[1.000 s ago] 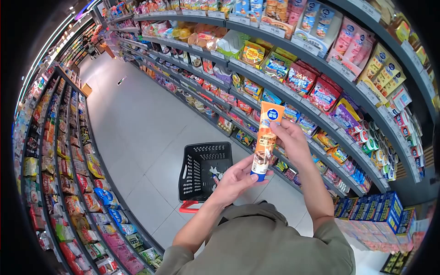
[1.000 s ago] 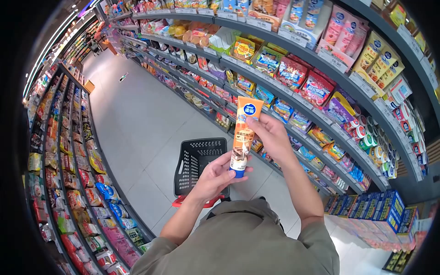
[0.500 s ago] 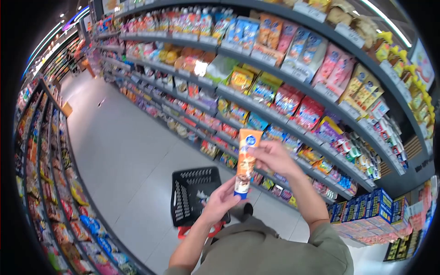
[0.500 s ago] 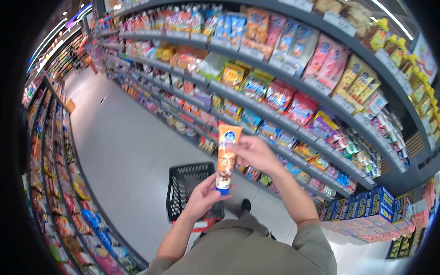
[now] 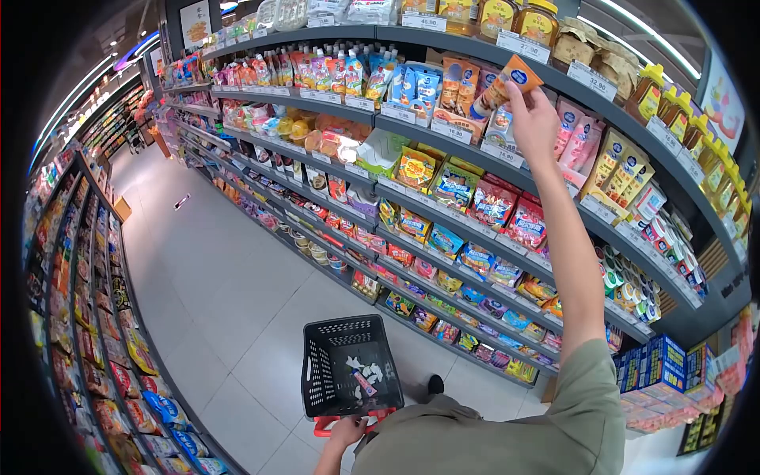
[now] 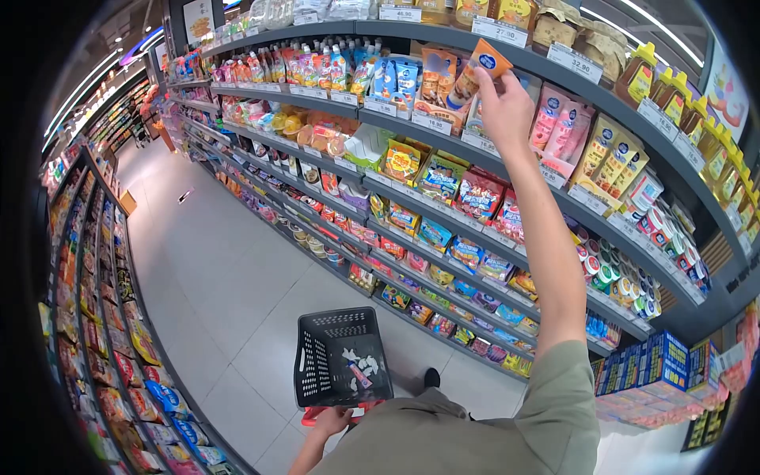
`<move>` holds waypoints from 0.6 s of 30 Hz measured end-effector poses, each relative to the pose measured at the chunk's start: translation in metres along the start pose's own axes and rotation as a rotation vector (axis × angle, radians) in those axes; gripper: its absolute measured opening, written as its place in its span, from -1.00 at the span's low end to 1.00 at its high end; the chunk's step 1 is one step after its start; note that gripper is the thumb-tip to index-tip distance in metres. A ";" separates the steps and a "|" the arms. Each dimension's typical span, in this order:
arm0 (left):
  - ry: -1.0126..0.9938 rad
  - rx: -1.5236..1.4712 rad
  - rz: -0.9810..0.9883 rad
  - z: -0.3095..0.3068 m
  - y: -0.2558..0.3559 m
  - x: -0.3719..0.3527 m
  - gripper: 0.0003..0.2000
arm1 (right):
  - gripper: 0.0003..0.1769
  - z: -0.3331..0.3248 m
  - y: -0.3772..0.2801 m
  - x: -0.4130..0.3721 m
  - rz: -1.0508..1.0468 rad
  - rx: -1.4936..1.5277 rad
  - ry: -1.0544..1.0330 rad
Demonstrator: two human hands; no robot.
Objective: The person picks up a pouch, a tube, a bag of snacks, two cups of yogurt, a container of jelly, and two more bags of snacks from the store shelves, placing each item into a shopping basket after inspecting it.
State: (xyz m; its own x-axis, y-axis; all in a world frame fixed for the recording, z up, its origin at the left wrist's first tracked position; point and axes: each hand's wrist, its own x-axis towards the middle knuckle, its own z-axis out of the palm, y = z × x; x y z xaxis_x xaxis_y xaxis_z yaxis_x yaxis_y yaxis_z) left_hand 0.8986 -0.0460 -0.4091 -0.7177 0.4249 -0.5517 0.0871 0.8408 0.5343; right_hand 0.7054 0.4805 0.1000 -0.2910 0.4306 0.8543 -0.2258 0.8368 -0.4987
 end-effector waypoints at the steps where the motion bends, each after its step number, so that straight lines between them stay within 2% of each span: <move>1: -0.017 0.057 -0.027 0.001 0.004 -0.007 -0.57 | -0.58 0.006 0.005 0.008 -0.003 0.001 -0.002; 4: 0.057 0.069 -0.007 0.008 0.007 -0.007 -0.63 | -0.57 0.022 0.012 0.016 -0.060 -0.149 0.002; 8: 0.170 0.110 -0.007 0.012 0.008 -0.006 -0.65 | -0.56 0.038 0.024 0.017 -0.082 -0.173 -0.029; 18: 0.228 0.071 0.019 0.014 0.000 0.001 -0.71 | -0.58 0.029 0.022 0.028 -0.117 -0.269 -0.010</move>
State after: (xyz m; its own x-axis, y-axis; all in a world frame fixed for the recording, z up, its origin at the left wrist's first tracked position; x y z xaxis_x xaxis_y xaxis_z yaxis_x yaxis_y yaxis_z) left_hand 0.9077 -0.0404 -0.4189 -0.8524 0.3606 -0.3786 0.1447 0.8586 0.4919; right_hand 0.6649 0.5011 0.1087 -0.2866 0.3237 0.9017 -0.0039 0.9408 -0.3389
